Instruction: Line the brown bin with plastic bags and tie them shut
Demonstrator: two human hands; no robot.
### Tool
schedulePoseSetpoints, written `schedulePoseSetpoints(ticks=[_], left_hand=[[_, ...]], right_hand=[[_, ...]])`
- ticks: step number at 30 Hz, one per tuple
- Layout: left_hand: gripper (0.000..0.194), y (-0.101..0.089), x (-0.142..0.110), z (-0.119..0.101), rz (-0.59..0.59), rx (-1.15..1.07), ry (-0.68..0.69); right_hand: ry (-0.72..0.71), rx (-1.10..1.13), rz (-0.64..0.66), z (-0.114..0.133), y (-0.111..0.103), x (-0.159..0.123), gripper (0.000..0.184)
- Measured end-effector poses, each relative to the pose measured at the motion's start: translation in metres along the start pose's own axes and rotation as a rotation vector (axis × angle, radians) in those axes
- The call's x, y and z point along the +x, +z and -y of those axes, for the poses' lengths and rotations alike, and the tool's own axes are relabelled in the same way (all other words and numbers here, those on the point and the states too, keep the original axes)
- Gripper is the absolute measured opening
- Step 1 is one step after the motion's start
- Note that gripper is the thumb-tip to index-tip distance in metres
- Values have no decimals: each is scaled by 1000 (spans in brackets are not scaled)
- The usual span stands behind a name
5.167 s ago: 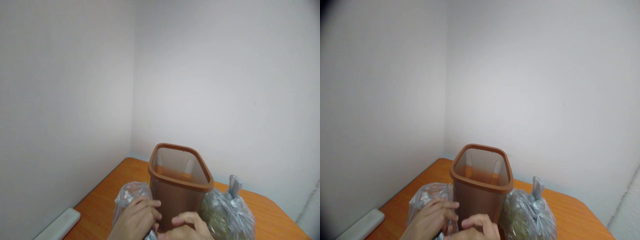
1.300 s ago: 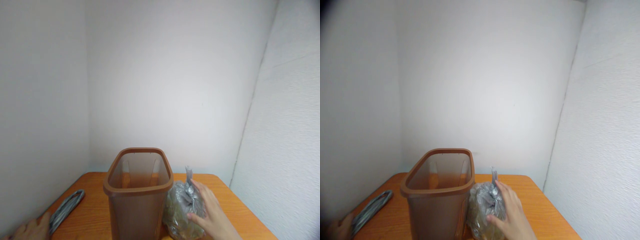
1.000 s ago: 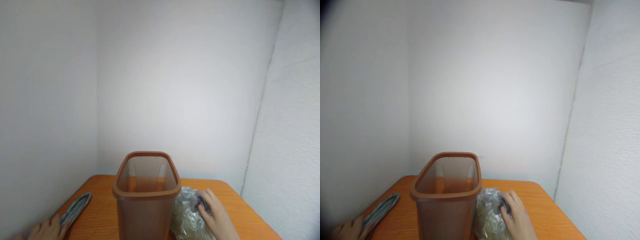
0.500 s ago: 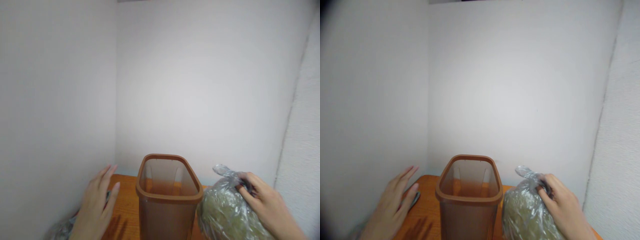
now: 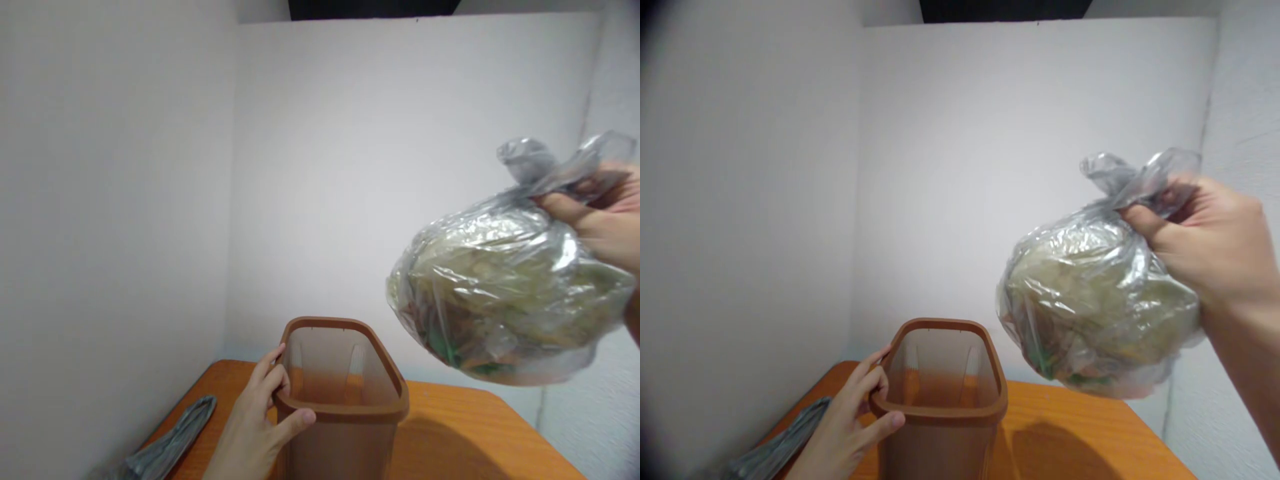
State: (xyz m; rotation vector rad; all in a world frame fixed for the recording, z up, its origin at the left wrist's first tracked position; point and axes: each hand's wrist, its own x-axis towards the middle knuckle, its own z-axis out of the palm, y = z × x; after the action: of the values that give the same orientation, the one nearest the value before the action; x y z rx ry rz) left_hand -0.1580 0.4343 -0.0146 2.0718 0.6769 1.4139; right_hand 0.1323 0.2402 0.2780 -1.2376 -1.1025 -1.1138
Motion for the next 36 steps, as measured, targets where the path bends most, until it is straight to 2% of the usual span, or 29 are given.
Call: schedulePoseSetpoints(ticks=[3,5,10,16,22,26,29,33,34,36], left_hand=[[38,-2,1,5,12,0,7],[37,-4,2,9,23,-4,16],[36,-12,7,19,60,-17,47],[36,-11,8,23,44,-11,106],[41,-9,6,18,49,-108,21],[54,-8,3,29,42,-102,-17],[59,-9,4,34,10,-83,5],[30,-18,21,15,-128,76,65],[27,-20,29,6,-125,125,92],[25,-21,47,-15,-30,209,160]], right_hand=[[100,198,-7,40,19,15,52],[117,310,13,61,37,15,43],[164,556,155,84,85,-4,16],[165,707,385,83,122,-37,16],[69,599,607,67,150,-79,11],[38,564,797,55,168,-120,5],[31,559,928,49,175,-149,7],[48,561,1016,44,174,-170,5],[53,563,1026,43,174,-172,5],[64,576,1041,42,172,-174,5]])
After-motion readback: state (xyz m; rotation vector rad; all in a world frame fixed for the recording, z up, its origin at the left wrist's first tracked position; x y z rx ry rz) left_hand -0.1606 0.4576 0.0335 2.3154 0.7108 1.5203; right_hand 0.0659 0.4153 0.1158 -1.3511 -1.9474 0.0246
